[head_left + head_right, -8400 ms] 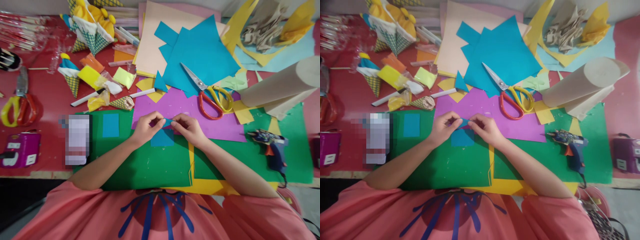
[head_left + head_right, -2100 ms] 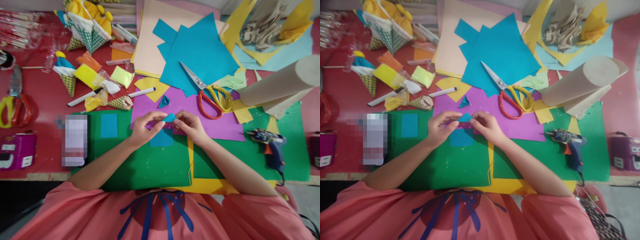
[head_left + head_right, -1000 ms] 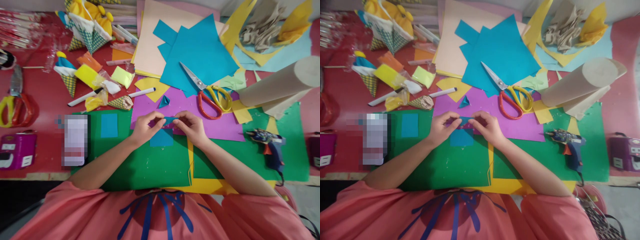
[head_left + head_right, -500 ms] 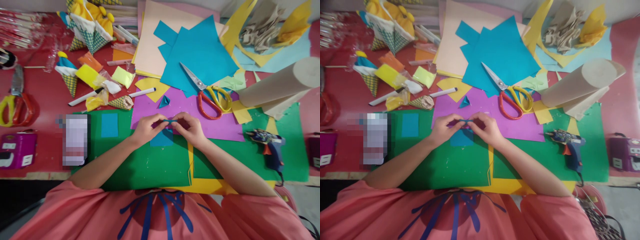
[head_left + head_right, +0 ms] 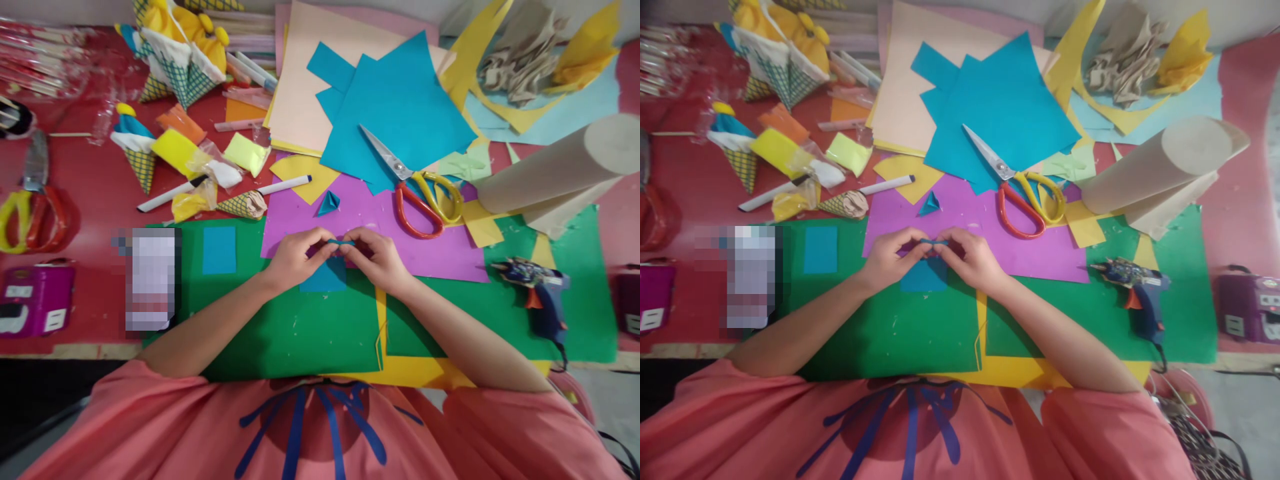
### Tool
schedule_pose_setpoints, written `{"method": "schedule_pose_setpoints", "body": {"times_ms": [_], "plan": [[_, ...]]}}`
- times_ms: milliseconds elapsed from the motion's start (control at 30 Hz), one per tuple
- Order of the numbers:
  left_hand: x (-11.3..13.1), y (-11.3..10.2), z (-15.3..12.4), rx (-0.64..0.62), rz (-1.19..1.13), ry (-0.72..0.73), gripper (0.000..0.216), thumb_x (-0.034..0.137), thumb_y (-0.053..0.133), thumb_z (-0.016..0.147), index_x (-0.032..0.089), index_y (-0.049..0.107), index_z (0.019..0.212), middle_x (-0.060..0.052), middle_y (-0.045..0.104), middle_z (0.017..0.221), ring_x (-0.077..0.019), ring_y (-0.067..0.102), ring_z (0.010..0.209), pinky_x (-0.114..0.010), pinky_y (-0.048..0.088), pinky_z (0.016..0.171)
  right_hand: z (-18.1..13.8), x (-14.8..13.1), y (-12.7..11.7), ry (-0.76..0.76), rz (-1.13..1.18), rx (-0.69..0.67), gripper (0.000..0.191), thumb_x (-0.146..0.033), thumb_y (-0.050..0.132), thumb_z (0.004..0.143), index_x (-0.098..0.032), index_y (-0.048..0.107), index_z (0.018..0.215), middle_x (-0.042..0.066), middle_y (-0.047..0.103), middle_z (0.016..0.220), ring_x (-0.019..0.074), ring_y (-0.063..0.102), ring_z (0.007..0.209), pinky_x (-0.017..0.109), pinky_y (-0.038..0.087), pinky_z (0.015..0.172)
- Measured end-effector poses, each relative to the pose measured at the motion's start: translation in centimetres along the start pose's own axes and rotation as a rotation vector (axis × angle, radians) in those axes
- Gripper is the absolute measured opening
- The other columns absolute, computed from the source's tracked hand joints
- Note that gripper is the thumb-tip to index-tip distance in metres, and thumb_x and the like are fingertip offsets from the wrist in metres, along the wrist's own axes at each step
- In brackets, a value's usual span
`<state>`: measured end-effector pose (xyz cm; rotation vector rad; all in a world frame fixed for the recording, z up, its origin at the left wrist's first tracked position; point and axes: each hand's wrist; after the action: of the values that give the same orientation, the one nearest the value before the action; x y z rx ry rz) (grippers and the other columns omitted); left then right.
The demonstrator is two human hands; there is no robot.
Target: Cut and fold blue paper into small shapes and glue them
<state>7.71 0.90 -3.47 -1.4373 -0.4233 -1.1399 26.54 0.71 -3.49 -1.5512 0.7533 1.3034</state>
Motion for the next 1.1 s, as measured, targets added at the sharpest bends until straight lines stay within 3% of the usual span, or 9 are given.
{"method": "schedule_pose_setpoints", "body": {"times_ms": [267,600,867,1100], "plan": [[-0.1,-0.1,0.0,-0.002,-0.117,-0.082,0.020,0.036,0.056,0.089,0.017,0.059,0.082,0.002,0.067,0.069,-0.0088,0.063,0.063,-0.018,0.048,0.059,0.3,0.1,0.0,0.133,0.196,-0.013,0.024,-0.042,0.062,0.083,-0.018,0.058,0.085,-0.001,0.060,0.061,0.0102,0.056,0.050,0.023,0.046,0.047],[0.0,0.0,0.1,0.023,-0.168,-0.122,0.023,0.040,0.056,0.088,0.018,0.058,0.083,0.002,0.066,0.068,-0.0085,0.061,0.059,-0.018,0.048,0.057,0.4,-0.4,-0.1,0.186,0.315,-0.042,0.028,-0.044,0.062,0.083,-0.017,0.058,0.079,0.001,0.063,0.066,0.0101,0.059,0.058,0.022,0.049,0.052],[-0.5,0.0,0.2,0.103,-0.141,-0.086,0.023,0.041,0.057,0.087,0.019,0.061,0.088,0.001,0.066,0.076,-0.0084,0.061,0.066,-0.018,0.046,0.060,0.3,-0.1,-0.3,0.066,0.105,-0.048,0.023,-0.039,0.060,0.085,-0.017,0.058,0.077,-0.002,0.057,0.058,0.0090,0.052,0.049,0.022,0.041,0.047],[0.4,-0.6,0.5,-0.035,-0.200,-0.190,0.035,0.044,0.054,0.087,0.017,0.054,0.065,0.004,0.055,0.054,-0.0064,0.049,0.048,-0.017,0.039,0.047,0.3,-0.3,-0.4,0.116,0.206,-0.023,0.026,-0.042,0.058,0.085,-0.018,0.054,0.076,-0.002,0.056,0.060,0.0091,0.053,0.051,0.022,0.042,0.048]]}}
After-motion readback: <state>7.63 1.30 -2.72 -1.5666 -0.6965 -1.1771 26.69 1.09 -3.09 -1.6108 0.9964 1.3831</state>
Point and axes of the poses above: each hand's wrist, its own z-axis towards the middle knuckle, its own y-axis out of the palm, x = y × z
